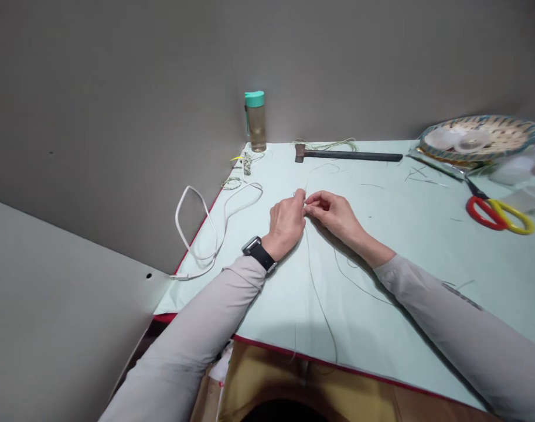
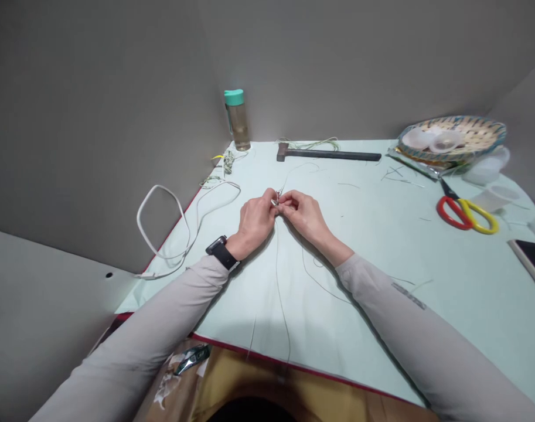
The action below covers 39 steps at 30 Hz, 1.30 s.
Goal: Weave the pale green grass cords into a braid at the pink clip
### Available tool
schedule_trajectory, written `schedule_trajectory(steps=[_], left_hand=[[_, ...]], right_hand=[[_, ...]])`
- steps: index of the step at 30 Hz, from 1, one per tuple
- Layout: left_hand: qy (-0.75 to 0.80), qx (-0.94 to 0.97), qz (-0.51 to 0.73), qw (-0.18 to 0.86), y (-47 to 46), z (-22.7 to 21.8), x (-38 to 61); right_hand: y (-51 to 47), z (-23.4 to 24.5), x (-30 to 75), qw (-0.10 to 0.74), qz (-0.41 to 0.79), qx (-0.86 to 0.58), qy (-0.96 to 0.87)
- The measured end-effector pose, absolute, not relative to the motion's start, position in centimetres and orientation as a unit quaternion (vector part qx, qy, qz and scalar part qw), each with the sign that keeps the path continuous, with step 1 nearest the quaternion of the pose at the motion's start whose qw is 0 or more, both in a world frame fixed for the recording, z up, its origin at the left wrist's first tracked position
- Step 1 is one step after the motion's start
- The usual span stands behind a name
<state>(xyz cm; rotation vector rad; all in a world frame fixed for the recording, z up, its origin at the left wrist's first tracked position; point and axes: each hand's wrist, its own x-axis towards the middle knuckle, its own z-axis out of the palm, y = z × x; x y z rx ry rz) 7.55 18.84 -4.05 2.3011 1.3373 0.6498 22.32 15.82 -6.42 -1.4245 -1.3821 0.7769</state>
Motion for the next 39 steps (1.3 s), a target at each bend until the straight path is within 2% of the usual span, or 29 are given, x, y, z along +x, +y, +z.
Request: schedule_trajectory(steps=[8,16,39], left_hand=[[0.476,0.758,0.306,0.324,20.2,-4.1,7.0],[0.446,0.715,0.352,0.408,20.4,-4.6,6.7],[0.429,0.709,0.401,0.389,20.4,-4.3,6.7]], right_hand=[[15.7,-5.6,22.0,0.450,0.261,-0.616,-0.592],[15.5,-5.2,22.0,0.425,0.261,-0.612,-0.614],[15.8,-5.3,21.9,0.406,0.248,-0.612,-0.632]])
